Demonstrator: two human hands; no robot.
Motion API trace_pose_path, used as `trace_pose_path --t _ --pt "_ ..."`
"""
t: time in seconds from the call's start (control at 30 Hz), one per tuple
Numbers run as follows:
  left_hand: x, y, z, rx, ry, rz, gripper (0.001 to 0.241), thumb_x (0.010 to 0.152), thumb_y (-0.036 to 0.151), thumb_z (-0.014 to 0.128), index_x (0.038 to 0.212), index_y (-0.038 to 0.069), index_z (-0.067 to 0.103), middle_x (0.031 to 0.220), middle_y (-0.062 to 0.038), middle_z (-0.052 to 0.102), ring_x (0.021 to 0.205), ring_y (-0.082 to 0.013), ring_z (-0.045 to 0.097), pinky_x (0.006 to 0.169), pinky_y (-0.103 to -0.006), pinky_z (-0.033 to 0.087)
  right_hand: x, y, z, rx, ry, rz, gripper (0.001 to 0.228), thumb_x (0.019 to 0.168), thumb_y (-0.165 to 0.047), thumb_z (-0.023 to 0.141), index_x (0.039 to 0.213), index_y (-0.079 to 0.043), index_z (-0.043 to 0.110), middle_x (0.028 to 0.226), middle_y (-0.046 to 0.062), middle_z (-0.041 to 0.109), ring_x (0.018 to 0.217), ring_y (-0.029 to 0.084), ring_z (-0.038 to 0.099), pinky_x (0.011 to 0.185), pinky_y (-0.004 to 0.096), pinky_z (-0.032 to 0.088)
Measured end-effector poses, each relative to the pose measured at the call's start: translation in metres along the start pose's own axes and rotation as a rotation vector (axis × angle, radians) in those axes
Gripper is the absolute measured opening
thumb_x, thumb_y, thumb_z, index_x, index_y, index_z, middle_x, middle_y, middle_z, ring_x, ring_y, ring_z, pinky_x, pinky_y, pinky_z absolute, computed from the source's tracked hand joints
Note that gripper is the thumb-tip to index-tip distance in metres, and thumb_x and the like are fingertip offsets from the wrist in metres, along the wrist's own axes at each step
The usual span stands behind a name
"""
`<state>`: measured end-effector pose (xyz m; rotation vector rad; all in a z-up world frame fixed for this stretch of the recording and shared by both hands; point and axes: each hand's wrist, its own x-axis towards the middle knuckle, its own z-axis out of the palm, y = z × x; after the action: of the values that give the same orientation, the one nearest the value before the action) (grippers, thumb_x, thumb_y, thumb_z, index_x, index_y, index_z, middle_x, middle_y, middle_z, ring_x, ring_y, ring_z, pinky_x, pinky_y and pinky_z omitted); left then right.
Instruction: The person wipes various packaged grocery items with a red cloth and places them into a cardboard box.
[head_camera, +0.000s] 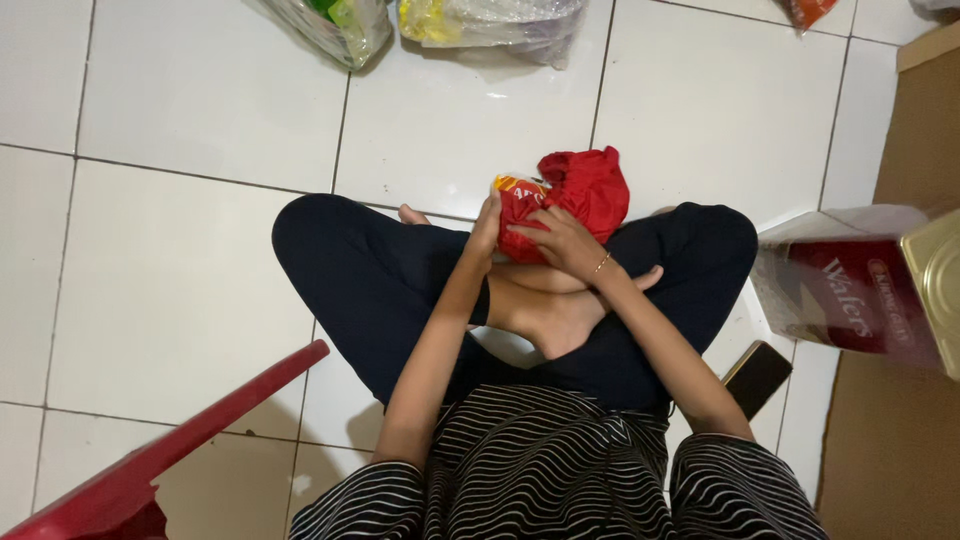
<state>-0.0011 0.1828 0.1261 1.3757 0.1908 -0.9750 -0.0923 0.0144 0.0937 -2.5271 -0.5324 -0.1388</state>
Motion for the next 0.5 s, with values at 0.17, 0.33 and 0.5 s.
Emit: trace_pose_path --t 0.17,0.33,0.5 --pt "-0.017 0.006 0.008 0.006 -0.003 0.038 0.106 0.107 0.088 0.027 0.182 0.013 0.018 0.186 -0.026 0.021 0.171 -0.0479 0.020 0.137 -0.0634 0.022 0.038 0.014 -0.004 -0.074 0.078 0.258 0.060 0.091 -0.001 0.077 0.149 -0.020 0.073 0.136 0.017 0.065 0.120 0.044 0.062 0.108 0.053 0.054" --pt "-0.029 0.022 0.018 0.013 0.020 0.039 0.096 0.115 0.074 0.027 0.181 0.007 0.011 0.187 -0.027 0.009 0.172 -0.0495 0.005 0.140 -0.0655 0.005 0.051 0.004 0.007 -0.177 0.182 0.424 0.061 0.093 -0.004 0.076 0.151 -0.022 0.071 0.133 0.014 0.061 0.117 0.040 0.062 0.105 0.049 0.053" --pt "-0.047 0.028 0.019 -0.110 0.056 -0.122 0.112 0.096 0.096 0.010 0.182 0.026 -0.009 0.187 -0.024 0.014 0.166 -0.0511 0.033 0.132 -0.0643 0.033 0.015 0.001 -0.003 0.065 -0.089 0.116 0.045 0.091 -0.011 0.076 0.136 -0.016 0.080 0.138 0.017 0.067 0.119 0.044 0.061 0.103 0.051 0.051"
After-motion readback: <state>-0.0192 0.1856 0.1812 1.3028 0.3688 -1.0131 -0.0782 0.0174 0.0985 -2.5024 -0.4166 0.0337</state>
